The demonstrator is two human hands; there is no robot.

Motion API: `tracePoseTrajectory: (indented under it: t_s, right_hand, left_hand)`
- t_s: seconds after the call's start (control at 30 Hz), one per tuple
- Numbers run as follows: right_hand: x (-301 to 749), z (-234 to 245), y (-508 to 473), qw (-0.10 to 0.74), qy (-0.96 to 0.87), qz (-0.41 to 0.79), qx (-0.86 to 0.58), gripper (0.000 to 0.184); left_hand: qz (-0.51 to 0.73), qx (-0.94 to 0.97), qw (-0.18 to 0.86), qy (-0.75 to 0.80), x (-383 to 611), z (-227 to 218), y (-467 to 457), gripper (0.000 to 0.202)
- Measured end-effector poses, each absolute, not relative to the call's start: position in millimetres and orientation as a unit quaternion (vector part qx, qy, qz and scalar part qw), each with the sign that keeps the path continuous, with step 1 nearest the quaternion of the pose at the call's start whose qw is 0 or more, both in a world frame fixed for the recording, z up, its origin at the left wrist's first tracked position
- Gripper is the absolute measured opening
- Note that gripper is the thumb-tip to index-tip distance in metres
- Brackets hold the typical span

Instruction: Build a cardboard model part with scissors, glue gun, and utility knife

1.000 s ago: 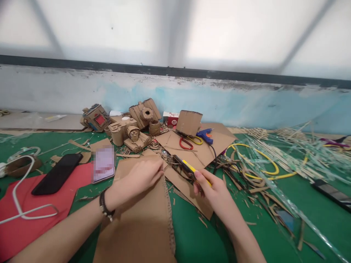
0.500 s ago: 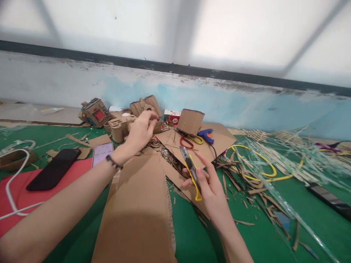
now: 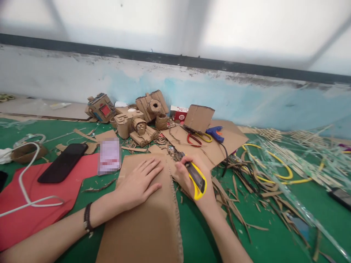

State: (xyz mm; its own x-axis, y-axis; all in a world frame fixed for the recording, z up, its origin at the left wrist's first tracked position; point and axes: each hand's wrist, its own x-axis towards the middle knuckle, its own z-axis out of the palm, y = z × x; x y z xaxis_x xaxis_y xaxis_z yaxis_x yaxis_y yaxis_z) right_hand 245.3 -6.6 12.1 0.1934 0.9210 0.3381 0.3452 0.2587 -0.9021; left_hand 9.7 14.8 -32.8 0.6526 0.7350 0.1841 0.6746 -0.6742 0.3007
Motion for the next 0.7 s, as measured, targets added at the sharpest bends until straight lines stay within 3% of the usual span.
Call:
tracePoseTrajectory:
  t_s: [0.07,0.2,0.37,0.7]
  right_hand:
    - [235.1,0.9,1.6,0.547,-0.563,0.258,-0.563,0.044]
    - [223.1,-21.5,14.2,0.549,-0.519,0.365,-0.544,0.062]
    - [230.0,-27.8,24.9,0.532,-0.548,0.363,-0.534,0.056]
    - [227.6,-25.2,29.1,0.484,-0.553,0.295,-0.610,0.055]
  left_hand:
    - [0.133,0.903,0.101,0.396,11.8,-31.2,6.9,0.066]
    - [0.121,0.907,0.074,0.396,17.6,-19.3,11.4,0.072]
    - [0.156,0.891,0.029,0.425,25.1,-7.2,53.1,0.059]
    - [0.199,0.879,0.140,0.409,20.0,-31.0,63.2,0.057]
